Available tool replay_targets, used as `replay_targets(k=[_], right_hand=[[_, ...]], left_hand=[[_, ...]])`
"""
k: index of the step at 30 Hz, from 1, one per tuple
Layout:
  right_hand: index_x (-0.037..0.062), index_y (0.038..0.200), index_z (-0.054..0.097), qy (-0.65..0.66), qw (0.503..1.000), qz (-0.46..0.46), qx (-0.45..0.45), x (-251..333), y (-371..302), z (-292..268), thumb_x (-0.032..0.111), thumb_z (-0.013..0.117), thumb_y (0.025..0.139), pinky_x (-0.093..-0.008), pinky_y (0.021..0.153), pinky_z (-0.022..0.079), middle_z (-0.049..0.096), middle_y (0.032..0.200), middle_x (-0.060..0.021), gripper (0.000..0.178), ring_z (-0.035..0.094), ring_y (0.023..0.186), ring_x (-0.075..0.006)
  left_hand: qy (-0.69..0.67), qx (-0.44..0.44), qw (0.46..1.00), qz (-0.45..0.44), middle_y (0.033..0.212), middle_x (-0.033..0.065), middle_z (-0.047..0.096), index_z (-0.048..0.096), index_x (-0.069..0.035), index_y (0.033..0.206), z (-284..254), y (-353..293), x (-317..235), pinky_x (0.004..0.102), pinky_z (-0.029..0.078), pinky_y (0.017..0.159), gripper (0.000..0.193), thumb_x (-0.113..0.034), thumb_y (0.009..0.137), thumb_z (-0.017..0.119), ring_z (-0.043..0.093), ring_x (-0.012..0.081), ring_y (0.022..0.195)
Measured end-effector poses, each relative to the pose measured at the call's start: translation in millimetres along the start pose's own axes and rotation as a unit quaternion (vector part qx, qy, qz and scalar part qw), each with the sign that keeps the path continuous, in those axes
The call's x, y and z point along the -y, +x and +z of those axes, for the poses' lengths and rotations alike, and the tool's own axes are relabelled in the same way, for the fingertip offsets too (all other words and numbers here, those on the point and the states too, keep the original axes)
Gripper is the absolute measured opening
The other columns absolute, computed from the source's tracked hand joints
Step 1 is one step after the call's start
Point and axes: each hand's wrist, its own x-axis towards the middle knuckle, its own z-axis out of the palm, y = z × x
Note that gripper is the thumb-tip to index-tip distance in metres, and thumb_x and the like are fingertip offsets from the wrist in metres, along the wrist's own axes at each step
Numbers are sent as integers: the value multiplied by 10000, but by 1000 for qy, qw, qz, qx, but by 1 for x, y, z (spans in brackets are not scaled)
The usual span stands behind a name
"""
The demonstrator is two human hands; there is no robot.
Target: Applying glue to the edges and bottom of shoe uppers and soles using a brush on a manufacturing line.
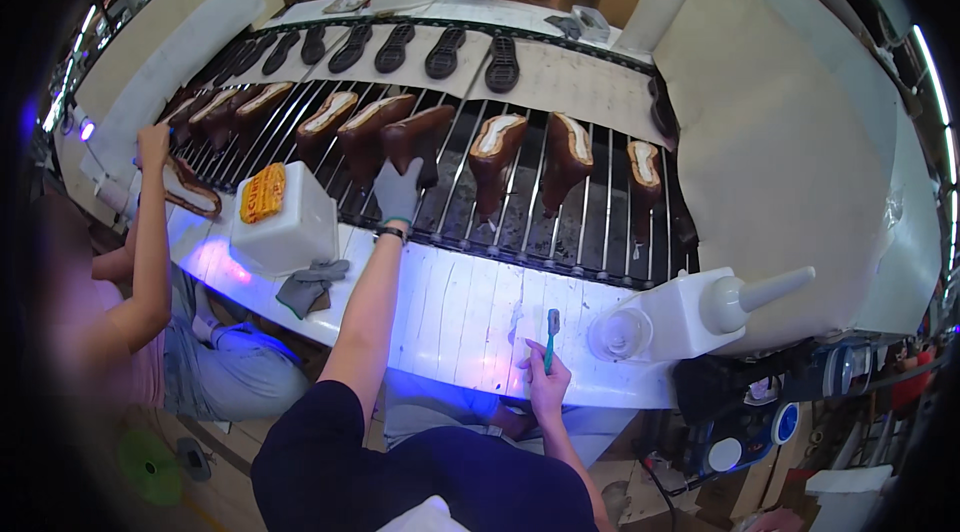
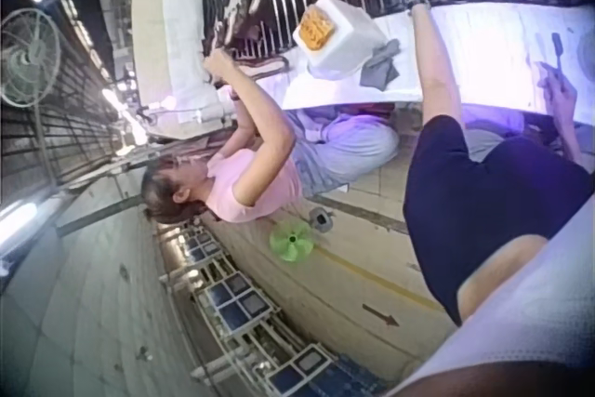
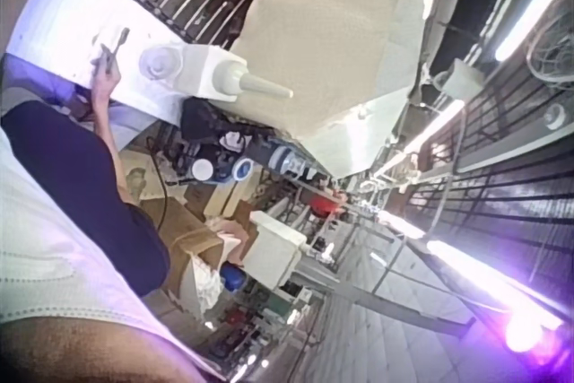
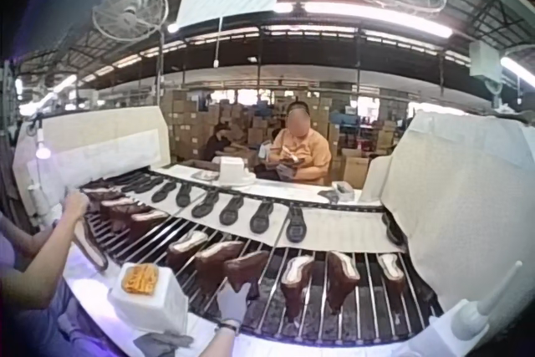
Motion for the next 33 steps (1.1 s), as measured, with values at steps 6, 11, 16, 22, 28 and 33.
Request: replay_targets(k=[6, 11, 16, 22, 28, 33], right_hand=[[-21, 1161, 668, -10, 1000, 14, -2, 0, 0, 0, 79, 556, 984, -204, 493, 352, 617, 699, -10, 232, 442, 539, -32], [-23, 1139, 676, -21, 1000, 12, -3, 1, 1, 2, 78, 550, 986, -199, 481, 328, 599, 694, -6, 223, 422, 522, -33], [-28, 1138, 670, -11, 1000, 14, -12, 2, 1, 4, 68, 546, 985, -202, 486, 327, 601, 697, -13, 220, 422, 525, -36], [-36, 1131, 666, -15, 1000, 17, -19, 0, 1, 4, 61, 542, 985, -201, 487, 332, 606, 703, -22, 215, 428, 525, -38], [-38, 1128, 666, -1, 1000, 14, -19, -1, 2, 4, 66, 543, 985, -202, 490, 342, 612, 709, -25, 216, 436, 526, -39], [-34, 1127, 669, -4, 1000, 19, -20, -2, 1, 4, 74, 541, 988, -200, 491, 343, 612, 710, -21, 217, 439, 530, -36]], left_hand=[[-36, 66, 997, 12, 799, 231, 669, 644, 49, 856, 30, 29, 43, 447, 491, 720, 439, -373, 794, 748, 654, 389, 778], [-216, 55, 974, -33, 784, 163, 690, 645, 45, 865, 36, 22, 54, 383, 495, 699, 363, -278, 773, 784, 663, 295, 726], [-213, -23, 970, -118, 1050, 245, 656, 522, 96, 1182, 70, 19, 52, 406, 488, 855, 741, -306, 669, 875, 652, 331, 973], [-278, -102, 934, -199, 1071, 265, 638, 436, 74, 1236, 89, 43, 46, 440, 486, 889, 843, -303, 632, 887, 639, 392, 1003], [-72, -51, 994, -64, 976, 261, 663, 470, -31, 1118, 26, 79, 6, 500, 508, 804, 667, -361, 666, 834, 643, 450, 925], [78, 34, 996, 36, 955, 266, 672, 415, -39, 1223, 14, 55, 3, 491, 528, 778, 723, -373, 706, 795, 655, 439, 913]])
